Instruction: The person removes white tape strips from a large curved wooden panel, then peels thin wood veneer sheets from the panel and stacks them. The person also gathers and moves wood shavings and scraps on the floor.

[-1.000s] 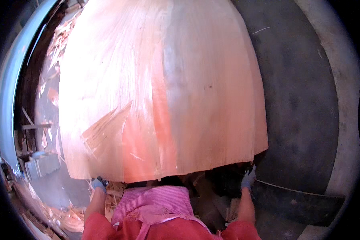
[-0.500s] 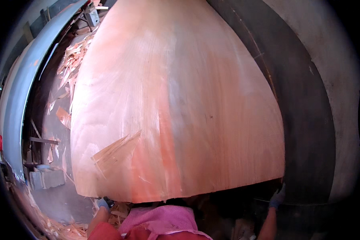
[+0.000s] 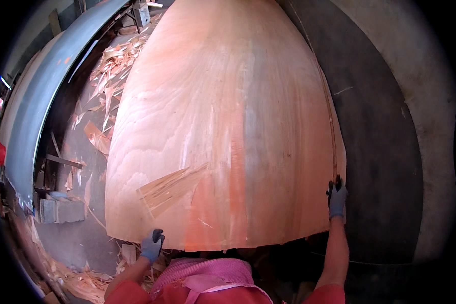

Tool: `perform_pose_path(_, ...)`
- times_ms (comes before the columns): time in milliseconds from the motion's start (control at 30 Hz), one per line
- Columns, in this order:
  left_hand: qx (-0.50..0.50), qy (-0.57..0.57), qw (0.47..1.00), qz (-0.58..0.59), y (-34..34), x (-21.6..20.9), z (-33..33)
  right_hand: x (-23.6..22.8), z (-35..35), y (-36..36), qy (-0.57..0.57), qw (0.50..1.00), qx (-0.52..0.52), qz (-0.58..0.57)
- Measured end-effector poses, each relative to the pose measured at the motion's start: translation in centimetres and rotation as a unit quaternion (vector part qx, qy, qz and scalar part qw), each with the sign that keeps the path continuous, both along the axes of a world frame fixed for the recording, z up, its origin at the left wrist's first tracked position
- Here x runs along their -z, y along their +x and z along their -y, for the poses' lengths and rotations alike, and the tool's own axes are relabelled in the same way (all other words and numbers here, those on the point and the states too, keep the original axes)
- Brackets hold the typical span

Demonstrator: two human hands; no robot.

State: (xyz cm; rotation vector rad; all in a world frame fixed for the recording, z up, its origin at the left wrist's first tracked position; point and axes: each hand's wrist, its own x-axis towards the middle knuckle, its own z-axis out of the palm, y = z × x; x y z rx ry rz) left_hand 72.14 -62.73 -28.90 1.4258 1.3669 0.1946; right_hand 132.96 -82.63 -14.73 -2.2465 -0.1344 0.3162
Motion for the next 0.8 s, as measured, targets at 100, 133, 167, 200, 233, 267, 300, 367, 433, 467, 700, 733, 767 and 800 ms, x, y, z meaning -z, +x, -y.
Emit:
perform_pose_path(100,0.063,0.088,0.991,-0.078,0.2,-1.3,-0.9,-1.2,-3.1,1.6,0.029,0.998,-0.04,0.044)
perform_pose_path(133,0.056,0.088,0.991,-0.08,-0.4,-0.4,-0.8,-1.5,-3.9,1.2,0.023,0.998,-0.049,0.032)
perform_pose_path(167,0.049,0.089,0.992,-0.081,-1.0,0.0,-0.7,-2.0,-4.7,0.5,0.018,0.998,-0.058,0.02)
perform_pose_path(200,0.052,0.078,0.993,-0.077,-0.8,0.3,-0.4,-2.8,-5.1,-0.1,0.01,0.998,-0.062,0.014)
perform_pose_path(233,0.052,0.068,0.993,-0.077,-0.9,0.2,-0.2,-3.1,-5.5,-1.2,0.0,0.998,-0.058,0.003)
perform_pose_path(267,0.053,0.059,0.994,-0.076,-0.9,0.0,-0.1,-3.2,-5.3,-2.5,-0.009,0.998,-0.055,-0.007)
perform_pose_path(300,0.072,0.051,0.992,-0.088,-0.3,0.0,-0.1,-3.6,-4.3,-3.4,-0.022,0.999,-0.046,-0.014)
perform_pose_path(367,0.106,0.039,0.986,-0.122,0.4,-0.6,-0.6,-2.7,-1.9,-4.8,0.011,0.999,-0.035,-0.015)
perform_pose_path(433,0.076,0.005,0.994,-0.073,-0.9,1.5,-0.5,-1.5,-0.7,-6.0,0.022,0.999,-0.031,-0.01)
perform_pose_path(467,0.057,-0.01,0.997,-0.049,-1.9,2.5,-0.2,-1.0,-0.7,-6.5,0.015,0.999,-0.033,-0.001)
perform_pose_path(700,0.178,0.096,0.973,-0.107,-2.6,2.6,-1.2,0.2,-3.4,-9.9,0.069,0.997,-0.031,-0.018)
perform_pose_path(733,0.216,0.106,0.961,-0.139,-1.3,2.2,-1.7,1.8,-2.6,-10.2,0.091,0.995,-0.027,-0.033)
perform_pose_path(767,0.222,0.079,0.958,-0.163,0.5,0.5,-2.6,3.8,-2.3,-10.9,0.111,0.992,-0.023,-0.056)
perform_pose_path(800,0.127,0.085,0.986,-0.069,0.1,1.5,-2.3,5.4,-3.4,-12.4,0.088,0.991,-0.033,-0.096)
